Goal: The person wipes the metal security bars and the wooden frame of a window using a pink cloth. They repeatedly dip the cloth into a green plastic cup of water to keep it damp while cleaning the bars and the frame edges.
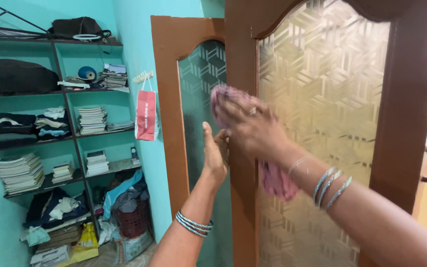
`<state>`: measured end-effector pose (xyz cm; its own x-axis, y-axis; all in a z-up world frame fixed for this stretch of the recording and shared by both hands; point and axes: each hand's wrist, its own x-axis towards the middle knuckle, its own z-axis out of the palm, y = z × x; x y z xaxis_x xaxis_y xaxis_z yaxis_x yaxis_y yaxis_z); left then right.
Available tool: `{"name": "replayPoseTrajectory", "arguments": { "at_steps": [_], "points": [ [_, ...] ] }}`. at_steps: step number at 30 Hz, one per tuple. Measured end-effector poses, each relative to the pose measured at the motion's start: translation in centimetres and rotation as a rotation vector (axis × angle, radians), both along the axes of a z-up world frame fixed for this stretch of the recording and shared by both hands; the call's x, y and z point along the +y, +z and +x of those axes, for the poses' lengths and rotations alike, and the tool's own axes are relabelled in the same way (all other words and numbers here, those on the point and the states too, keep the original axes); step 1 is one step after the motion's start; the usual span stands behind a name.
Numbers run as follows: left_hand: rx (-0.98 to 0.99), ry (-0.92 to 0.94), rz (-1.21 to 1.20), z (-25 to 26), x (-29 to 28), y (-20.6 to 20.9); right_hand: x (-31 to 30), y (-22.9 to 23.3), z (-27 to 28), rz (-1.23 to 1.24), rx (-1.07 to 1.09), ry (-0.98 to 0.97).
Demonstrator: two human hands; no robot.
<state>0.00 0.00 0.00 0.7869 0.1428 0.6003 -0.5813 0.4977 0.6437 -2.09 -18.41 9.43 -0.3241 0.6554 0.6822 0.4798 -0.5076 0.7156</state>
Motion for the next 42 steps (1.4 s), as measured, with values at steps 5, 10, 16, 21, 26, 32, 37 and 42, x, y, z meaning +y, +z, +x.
{"name": "replayPoseTrajectory", "arguments": {
  "at_steps": [5,10,16,21,26,32,37,42],
  "points": [
    [0.123,-0.009,-0.020,-3.4,-1.0,1.1,-0.3,-11.0,0.7,-0.024,0.243,0.167],
    [0.153,0.195,0.251,-4.7,0.0,0.3,-2.2,-13.1,2.7,-0.169,0.259,0.358],
    [0.082,0.535,0.373,-4.5,-1.3,1.8,-3.9,0.9,3.0,0.251,0.197,0.255],
    [-0.006,0.654,0.238,-2.2,-3.3,2.2,-3.0,8.7,3.0,0.458,0.071,0.069],
    [0.024,0.601,0.186,-2.0,-4.4,1.9,-2.7,3.1,3.4,0.342,0.050,-0.003],
    [-0.007,0.738,0.159,-0.2,-4.3,1.5,-7.0,-7.6,3.1,-0.075,0.078,0.036],
    [-0.017,0.922,0.176,-0.1,-5.2,1.7,-7.9,-4.3,3.8,-0.165,0.037,0.079],
    [0.022,0.957,0.189,-1.5,-6.1,2.0,-5.3,6.6,3.8,0.143,-0.042,0.035]
  ]
}}
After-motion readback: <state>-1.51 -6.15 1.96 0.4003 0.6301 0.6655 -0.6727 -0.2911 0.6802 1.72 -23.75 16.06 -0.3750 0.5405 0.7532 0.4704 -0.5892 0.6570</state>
